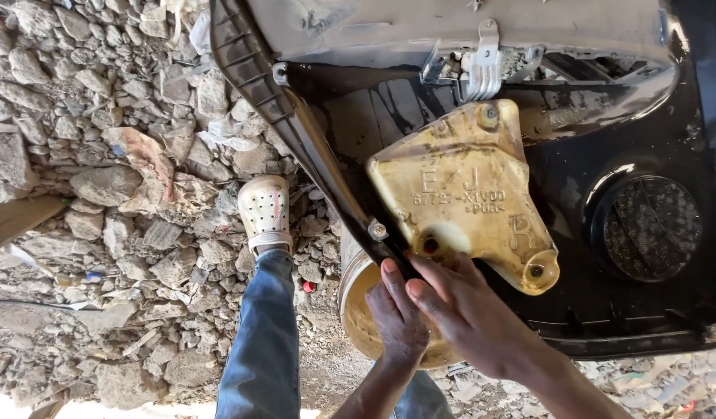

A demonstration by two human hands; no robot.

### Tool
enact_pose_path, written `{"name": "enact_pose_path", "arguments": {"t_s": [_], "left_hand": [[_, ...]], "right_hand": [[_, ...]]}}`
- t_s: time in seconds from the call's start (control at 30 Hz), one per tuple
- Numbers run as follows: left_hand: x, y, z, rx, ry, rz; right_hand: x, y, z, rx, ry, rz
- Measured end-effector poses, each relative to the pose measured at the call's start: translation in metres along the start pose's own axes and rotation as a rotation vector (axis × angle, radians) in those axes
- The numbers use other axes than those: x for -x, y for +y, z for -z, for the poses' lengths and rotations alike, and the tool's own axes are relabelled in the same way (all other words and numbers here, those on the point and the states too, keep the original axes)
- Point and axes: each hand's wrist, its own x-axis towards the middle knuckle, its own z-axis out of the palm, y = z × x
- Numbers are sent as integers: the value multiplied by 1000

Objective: Cleaning a car door panel by scrubbing it with a cloth and water from a bucket

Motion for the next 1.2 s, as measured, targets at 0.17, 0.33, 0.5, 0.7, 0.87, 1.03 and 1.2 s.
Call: {"name": "enact_pose_path", "arguments": {"t_s": [0.17, 0.33, 0.5, 0.7, 0.87, 1.03, 1.2], "left_hand": [[-1, 7, 4, 46, 25, -7], [2, 8, 3, 60, 28, 66], [1, 15, 5, 54, 7, 144], [3, -6, -2, 27, 12, 43], [3, -17, -6, -34, 46, -101], [1, -14, -4, -84, 34, -157], [1, 8, 1, 14, -16, 79]], "right_hand": [[-11, -33, 15, 130, -39, -152], [-4, -11, 19, 102, 0, -120], [-6, -2, 16, -87, 36, -52], [-4, 8, 9, -289, 40, 57], [-18, 15, 5, -255, 61, 122], [-2, 8, 11, -256, 84, 105], [-7, -11, 13, -260, -15, -65]]}}
